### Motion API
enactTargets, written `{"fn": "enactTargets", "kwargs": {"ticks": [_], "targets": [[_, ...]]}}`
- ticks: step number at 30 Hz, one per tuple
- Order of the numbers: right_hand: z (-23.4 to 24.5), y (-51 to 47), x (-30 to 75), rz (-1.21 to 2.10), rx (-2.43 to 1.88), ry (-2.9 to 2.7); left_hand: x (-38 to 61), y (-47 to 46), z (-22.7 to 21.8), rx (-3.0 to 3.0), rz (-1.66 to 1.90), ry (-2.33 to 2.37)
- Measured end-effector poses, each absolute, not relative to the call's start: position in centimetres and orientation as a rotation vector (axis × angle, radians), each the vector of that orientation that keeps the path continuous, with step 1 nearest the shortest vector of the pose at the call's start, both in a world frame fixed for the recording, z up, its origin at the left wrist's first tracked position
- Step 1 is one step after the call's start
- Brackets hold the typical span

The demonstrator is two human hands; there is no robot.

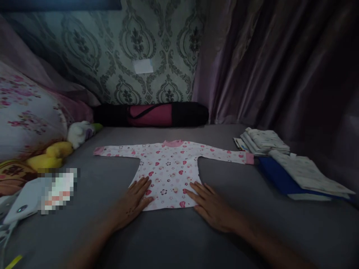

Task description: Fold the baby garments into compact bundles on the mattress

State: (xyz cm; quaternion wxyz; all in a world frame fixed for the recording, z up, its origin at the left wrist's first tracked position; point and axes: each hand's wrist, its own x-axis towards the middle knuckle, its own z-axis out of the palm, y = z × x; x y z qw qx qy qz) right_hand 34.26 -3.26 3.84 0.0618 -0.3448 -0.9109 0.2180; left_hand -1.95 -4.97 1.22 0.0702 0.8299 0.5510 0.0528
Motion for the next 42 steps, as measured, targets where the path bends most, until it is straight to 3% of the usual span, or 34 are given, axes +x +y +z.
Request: {"fn": "enactTargets", "kwargs": {"ticks": [12, 23, 32, 42], "targets": [[4.7, -4.5, 36.5, 0.814, -1.058, -2.722, -1.5, -5.4, 1.4, 2.525, 0.107, 1.680], [7.0, -1.1, 40.0, 1.412, -1.172, -2.433, -0.5, -3.2, 5.2, 2.436, 0.189, 1.586], [6.7, 7.1, 41.4, 0.834, -1.480, -2.107, 5.7, -1.1, 3.3, 2.452, 0.134, 1.549], [8.5, 10.8, 42.3, 0.906, -1.716, -1.439, 6.0, -1.3, 1.8, 2.509, 0.131, 1.582]]}}
